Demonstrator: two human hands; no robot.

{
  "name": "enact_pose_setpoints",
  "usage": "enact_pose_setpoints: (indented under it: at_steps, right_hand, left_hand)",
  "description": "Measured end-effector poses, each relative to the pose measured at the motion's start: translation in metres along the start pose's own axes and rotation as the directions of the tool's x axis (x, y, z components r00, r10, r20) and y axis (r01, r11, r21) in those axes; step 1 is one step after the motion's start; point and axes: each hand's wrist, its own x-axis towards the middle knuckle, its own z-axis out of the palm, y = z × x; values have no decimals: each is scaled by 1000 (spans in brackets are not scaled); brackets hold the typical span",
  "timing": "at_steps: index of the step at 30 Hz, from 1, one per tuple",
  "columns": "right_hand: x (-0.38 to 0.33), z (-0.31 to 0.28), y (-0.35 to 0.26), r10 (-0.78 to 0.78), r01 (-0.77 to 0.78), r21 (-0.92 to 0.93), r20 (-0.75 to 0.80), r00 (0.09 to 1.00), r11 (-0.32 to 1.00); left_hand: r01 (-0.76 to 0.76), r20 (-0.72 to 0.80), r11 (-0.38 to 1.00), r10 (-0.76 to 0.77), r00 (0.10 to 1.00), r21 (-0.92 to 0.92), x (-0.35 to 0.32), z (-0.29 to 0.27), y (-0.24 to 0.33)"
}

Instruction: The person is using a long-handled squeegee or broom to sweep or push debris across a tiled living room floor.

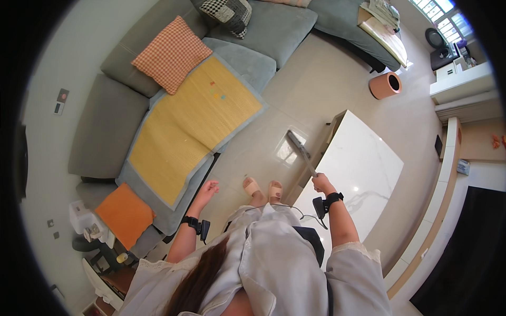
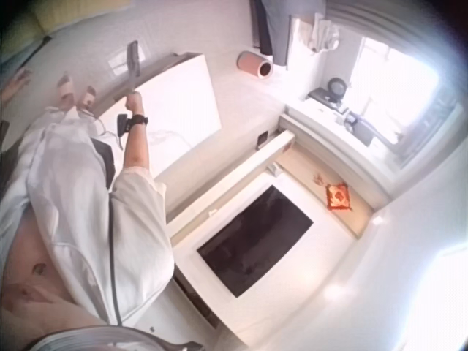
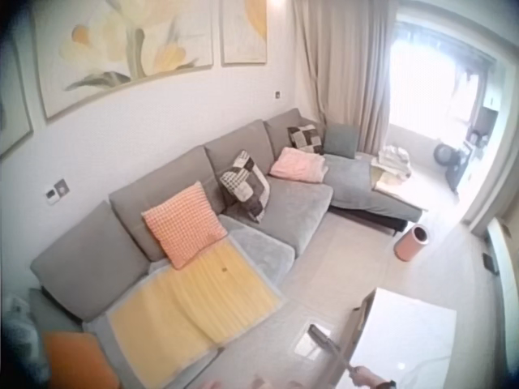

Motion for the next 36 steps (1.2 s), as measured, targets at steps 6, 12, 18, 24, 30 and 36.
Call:
enact_pose_setpoints:
  at_steps: [6,12,18,24,30,36]
  right_hand:
    - [74,16,77,-413,546,-666,367,833,509]
    - [39,77,23,-302,723,-690,693,655,-14]
    - [18,112,-27,-90,329,-481,453,887,813]
    - [28,161,0,-179,705,-617,695,697,350]
    - [32,222,35,-96,884,-353,935,340,-307]
    - [44,270,55,-347,917,-66,934,-82,-394]
  left_hand:
    - [-25,-2,999,25,1000,43,-10,14,9]
    - [58,-83,998,-58,995,-5,-31,28,-7]
    - [21,-145,999,-28,989,-46,-56,49,-13]
    - [62,-225,995,-77,971,-74,-102,63,-21]
    - [46,-269,995,-67,961,-84,-128,58,-64]
    - [22,-235,993,-50,971,-120,-135,35,-72]
